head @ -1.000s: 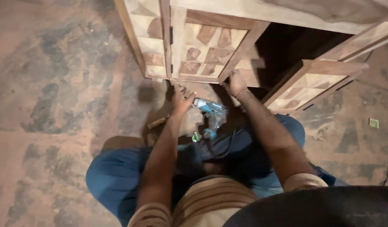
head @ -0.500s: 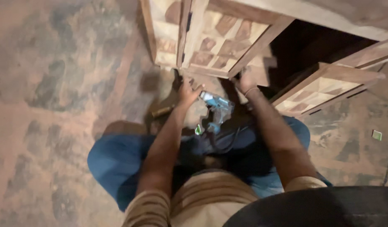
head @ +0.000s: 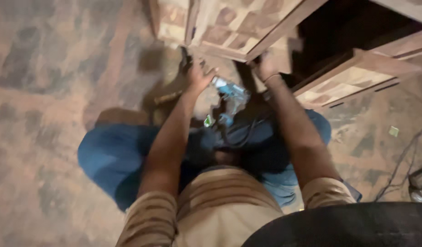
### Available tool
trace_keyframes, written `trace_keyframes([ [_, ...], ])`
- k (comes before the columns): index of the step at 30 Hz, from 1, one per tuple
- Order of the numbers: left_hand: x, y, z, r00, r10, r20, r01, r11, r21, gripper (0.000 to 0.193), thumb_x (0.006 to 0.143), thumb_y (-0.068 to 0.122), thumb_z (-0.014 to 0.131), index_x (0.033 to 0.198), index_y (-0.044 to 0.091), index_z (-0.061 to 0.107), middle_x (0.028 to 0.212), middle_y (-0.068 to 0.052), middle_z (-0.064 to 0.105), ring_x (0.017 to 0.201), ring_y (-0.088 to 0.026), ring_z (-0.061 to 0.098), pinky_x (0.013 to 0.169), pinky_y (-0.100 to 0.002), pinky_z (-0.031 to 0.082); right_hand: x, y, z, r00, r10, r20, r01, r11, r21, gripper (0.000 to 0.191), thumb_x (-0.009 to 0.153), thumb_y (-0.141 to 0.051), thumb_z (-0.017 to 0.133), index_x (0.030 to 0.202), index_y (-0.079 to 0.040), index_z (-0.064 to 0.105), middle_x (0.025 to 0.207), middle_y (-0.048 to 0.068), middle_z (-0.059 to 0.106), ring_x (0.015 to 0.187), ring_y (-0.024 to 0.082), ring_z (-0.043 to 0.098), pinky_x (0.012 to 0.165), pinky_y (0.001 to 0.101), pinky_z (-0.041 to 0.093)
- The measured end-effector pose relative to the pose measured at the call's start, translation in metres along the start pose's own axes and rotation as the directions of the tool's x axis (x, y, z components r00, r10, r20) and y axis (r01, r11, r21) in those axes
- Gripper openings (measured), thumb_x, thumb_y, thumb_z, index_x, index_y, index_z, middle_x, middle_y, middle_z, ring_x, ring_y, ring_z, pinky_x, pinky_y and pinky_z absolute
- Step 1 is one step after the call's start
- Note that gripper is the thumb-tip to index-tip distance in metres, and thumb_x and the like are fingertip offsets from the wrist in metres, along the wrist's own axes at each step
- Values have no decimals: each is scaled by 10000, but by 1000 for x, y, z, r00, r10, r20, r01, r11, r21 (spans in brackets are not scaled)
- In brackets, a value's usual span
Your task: The person sits on the floor of a woodworking shop and uses a cordless impact driver to drive screws into black hinge plates mounted on wooden cabinet doors. They hold each door steady, position screws, drive them in, and reposition the doors between screws.
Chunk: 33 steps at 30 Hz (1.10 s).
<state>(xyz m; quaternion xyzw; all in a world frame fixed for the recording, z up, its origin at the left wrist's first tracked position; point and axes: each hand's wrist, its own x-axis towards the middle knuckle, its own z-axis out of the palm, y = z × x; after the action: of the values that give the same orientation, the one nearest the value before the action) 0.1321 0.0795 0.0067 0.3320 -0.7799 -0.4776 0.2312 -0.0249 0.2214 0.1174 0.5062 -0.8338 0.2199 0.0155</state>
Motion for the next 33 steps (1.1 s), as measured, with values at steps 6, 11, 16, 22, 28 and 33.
trace_keyframes([
  [6,-1,17,-5,997,69,-47,-78,973,-218,951,792,367,953,1479,-6,411,1245,-191,707,1131,-292,731,946,-393,580,6,-14,-21,964,224,145,-206,970,-131,501,829,-322,858,1175,-14,668,1211,240,645,1124,429,580,1004,493,483],
  [11,-6,30,-11,1000,-6,-3,5,967,-255,1254,747,301,904,1633,-22,76,1234,-203,668,1070,-309,713,880,-387,577,5,-19,-30,981,162,108,-139,971,-193,521,795,-356,852,1142,-10,675,1190,235,638,1111,432,565,998,492,482],
  [16,-4,16,-4,995,82,-53,-93,954,-284,1168,789,399,935,1595,-32,207,1307,-205,666,1159,-311,695,969,-393,567,7,-12,-12,994,106,22,-105,994,-34,514,793,-222,853,1217,-22,642,1211,191,643,1100,403,594,971,495,485],
  [22,-4,2,-4,999,27,-33,-28,999,-38,1026,783,477,937,1522,53,366,1212,-145,747,1087,-278,728,960,-400,568,2,-3,2,972,167,164,-199,959,202,435,874,-176,831,1222,-38,610,1158,125,675,1092,306,646,965,455,522],
  [28,-6,16,-18,999,50,13,-47,986,-162,1226,803,389,908,1618,36,64,1263,-205,696,1104,-316,715,950,-411,559,2,-11,-5,999,17,50,-18,1000,22,475,787,-135,942,1144,-28,648,1134,187,643,1061,390,597,932,479,496],
  [33,-5,20,-24,998,43,36,-36,983,-180,1281,822,366,902,1626,78,-53,1300,-237,678,1149,-336,704,983,-411,552,1,-8,0,987,133,91,-144,982,122,507,816,-148,940,1197,-21,630,1169,161,638,1095,349,616,980,451,510],
])
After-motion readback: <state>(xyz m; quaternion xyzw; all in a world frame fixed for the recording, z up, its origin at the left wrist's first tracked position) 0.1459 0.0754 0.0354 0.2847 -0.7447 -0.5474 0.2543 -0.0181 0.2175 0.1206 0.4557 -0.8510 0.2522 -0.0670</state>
